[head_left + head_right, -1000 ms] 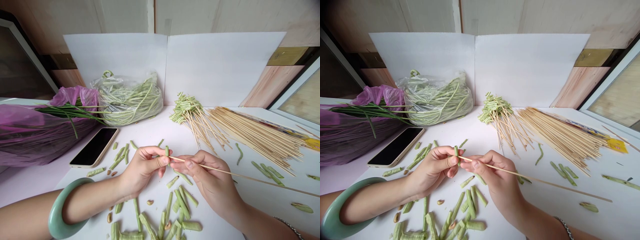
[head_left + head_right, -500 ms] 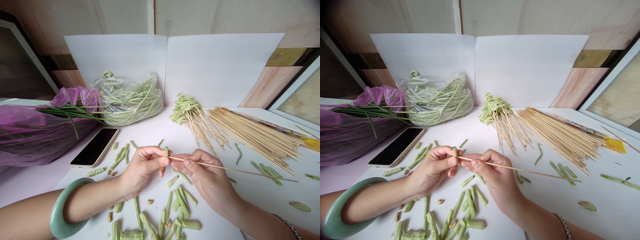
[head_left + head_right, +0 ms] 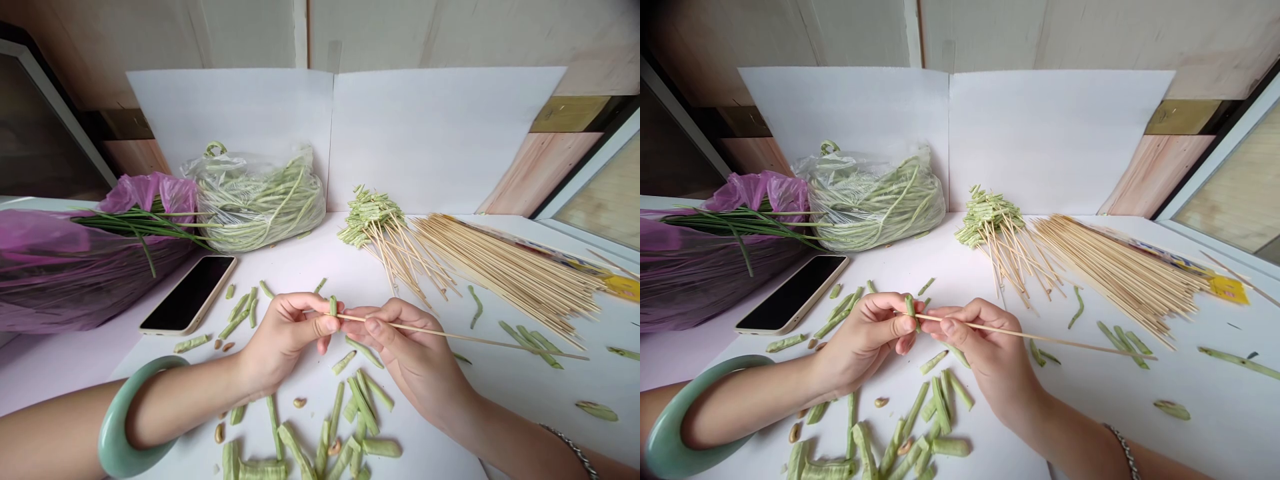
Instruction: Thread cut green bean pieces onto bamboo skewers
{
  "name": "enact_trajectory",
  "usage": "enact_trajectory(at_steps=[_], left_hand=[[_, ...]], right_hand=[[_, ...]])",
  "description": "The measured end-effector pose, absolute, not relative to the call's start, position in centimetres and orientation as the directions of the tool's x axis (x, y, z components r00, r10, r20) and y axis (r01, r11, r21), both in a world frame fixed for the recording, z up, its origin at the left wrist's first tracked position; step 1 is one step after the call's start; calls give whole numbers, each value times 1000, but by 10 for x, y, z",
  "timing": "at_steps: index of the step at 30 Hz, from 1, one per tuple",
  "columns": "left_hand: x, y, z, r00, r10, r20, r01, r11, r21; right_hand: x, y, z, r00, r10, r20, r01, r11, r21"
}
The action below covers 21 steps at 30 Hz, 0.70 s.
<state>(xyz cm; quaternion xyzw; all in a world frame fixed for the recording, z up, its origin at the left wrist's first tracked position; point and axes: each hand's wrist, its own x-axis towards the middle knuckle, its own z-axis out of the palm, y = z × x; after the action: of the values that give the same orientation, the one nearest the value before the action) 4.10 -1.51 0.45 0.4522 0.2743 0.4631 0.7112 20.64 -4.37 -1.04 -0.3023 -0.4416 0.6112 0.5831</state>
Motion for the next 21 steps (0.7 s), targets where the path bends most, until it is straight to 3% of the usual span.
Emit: enact_trajectory(at_steps=[21], left_hand=[[44,-18,4,448,892,56,-454,173,874]], right_hand=[[207,-43,-14,-176,951,255,-420,162,-893]])
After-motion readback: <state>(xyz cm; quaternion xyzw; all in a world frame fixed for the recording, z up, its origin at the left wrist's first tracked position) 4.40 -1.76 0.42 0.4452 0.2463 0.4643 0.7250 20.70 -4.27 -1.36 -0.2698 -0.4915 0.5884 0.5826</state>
